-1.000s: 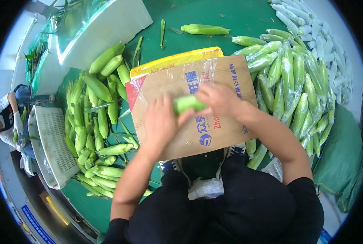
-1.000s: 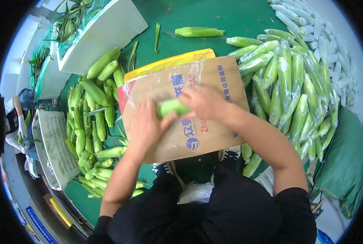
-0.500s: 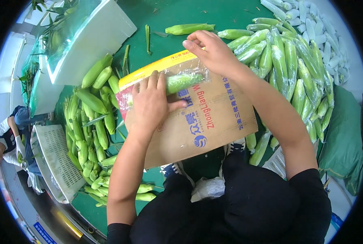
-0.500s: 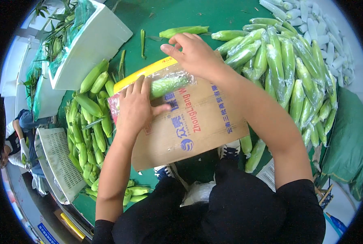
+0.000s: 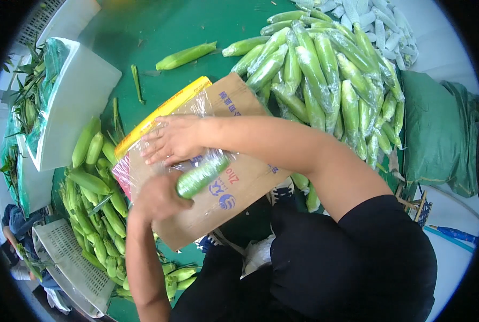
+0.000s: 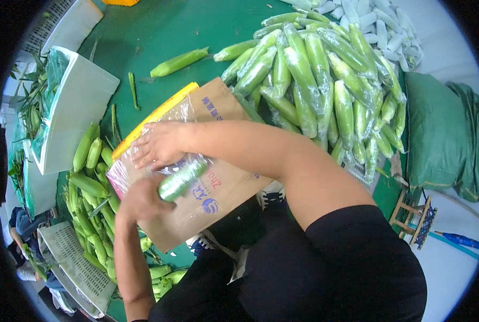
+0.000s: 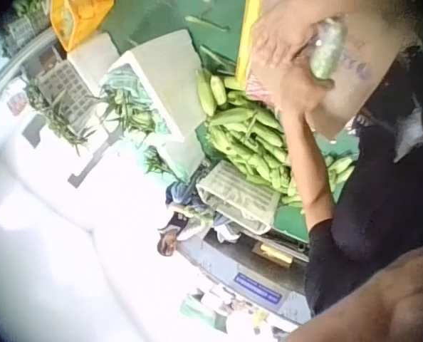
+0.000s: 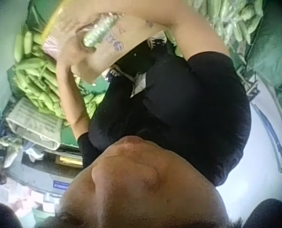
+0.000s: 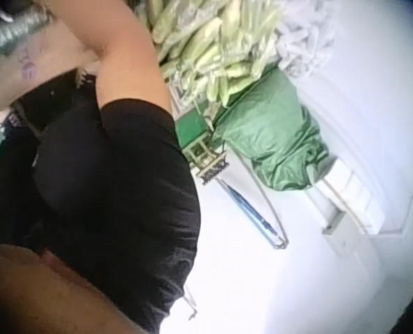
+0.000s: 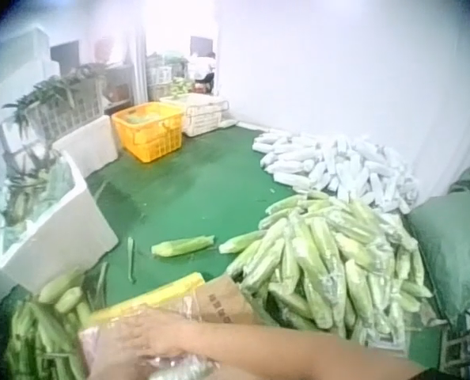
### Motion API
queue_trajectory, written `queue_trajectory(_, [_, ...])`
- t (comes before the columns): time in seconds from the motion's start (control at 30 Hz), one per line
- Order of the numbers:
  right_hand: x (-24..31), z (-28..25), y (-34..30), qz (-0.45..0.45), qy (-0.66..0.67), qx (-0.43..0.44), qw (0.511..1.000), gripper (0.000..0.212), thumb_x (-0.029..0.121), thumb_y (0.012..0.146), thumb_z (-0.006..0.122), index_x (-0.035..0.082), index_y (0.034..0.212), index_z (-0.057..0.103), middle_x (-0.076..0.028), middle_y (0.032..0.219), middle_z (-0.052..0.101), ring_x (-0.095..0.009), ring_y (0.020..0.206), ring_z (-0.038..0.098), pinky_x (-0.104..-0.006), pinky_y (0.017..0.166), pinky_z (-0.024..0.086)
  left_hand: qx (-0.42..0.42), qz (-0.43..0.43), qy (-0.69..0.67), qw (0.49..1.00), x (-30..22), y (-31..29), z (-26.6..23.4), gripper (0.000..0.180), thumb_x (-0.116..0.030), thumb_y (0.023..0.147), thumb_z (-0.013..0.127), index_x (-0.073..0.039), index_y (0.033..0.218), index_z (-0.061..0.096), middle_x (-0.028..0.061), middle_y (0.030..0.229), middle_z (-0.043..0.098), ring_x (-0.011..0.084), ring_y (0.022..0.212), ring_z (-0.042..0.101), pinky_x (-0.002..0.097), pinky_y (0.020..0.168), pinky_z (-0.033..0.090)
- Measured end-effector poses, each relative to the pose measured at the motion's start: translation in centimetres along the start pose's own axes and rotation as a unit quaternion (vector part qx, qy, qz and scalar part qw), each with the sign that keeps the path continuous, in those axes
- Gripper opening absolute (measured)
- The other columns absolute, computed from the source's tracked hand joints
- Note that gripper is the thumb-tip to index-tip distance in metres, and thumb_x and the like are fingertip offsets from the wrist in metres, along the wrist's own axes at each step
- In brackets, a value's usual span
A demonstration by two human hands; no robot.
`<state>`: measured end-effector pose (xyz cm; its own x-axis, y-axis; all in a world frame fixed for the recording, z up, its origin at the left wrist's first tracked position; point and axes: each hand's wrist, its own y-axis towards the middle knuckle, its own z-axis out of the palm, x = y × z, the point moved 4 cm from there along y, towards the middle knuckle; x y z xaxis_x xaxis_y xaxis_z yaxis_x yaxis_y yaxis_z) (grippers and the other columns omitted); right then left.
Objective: The person takes ears of corn from a pile on the floor and wraps them individually in plastic wrap using a cardboard platform as a workspace.
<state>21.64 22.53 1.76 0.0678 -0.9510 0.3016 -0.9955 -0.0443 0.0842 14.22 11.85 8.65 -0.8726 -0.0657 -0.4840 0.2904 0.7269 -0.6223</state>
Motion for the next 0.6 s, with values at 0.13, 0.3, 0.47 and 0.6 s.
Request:
queue_trajectory(0.13, [-0.6,0.6,0.0,0.019,-0.008,-0.011,1.0,0.051,0.051,0.101,0.042,0.035,0.148,0.045,0.013,0.161,0.03,-0.016,0.152,0.018,-0.0567,0.122,0.012,0.075,0.211,-0.05,0.973,-1.9,-3.0,8.3,0.069,-0.036,0.068,0.077,-0.01,0.13,0.06,0.0223,0.108,0.068,0.038,0.099,0.065,0.0441,0.087,0.051])
queue_trajectory(0.3, [2.7,-0.1,-0.2,0.041,0.108,-0.016,0.993,0.056,0.047,0.1,0.051,0.017,0.147,0.048,-0.002,0.158,0.037,-0.021,0.146,0.034,-0.0458,0.121,0.022,0.203,0.238,-0.238,0.92,-2.1,-7.0,12.9,0.063,-0.029,0.067,0.086,-0.008,0.12,0.059,0.0153,0.105,0.068,0.0312,0.105,0.062,0.0389,0.089,0.05])
queue_trajectory(0.47, [13.9,1.1,-6.5,0.025,0.698,-0.166,0.696,0.092,0.055,0.083,0.077,-0.003,0.14,0.035,-0.011,0.128,0.05,-0.021,0.123,0.048,-0.0352,0.102,0.042,-0.333,0.372,-0.514,0.698,-0.9,-8.7,6.6,0.061,-0.021,0.065,0.088,-0.007,0.114,0.054,0.0143,0.112,0.055,0.0344,0.109,0.057,0.0529,0.099,0.045])
queue_trajectory(0.6, [14.9,1.8,-6.7,0.067,0.682,-0.219,0.695,0.082,0.051,0.076,0.083,0.004,0.134,0.05,-0.012,0.11,0.062,-0.02,0.104,0.061,-0.0337,0.082,0.051,-0.386,0.301,-0.461,0.74,-4.0,-8.4,4.2,0.08,-0.038,0.067,0.088,-0.006,0.128,0.047,0.0162,0.123,0.053,0.0357,0.118,0.053,0.0519,0.105,0.042])
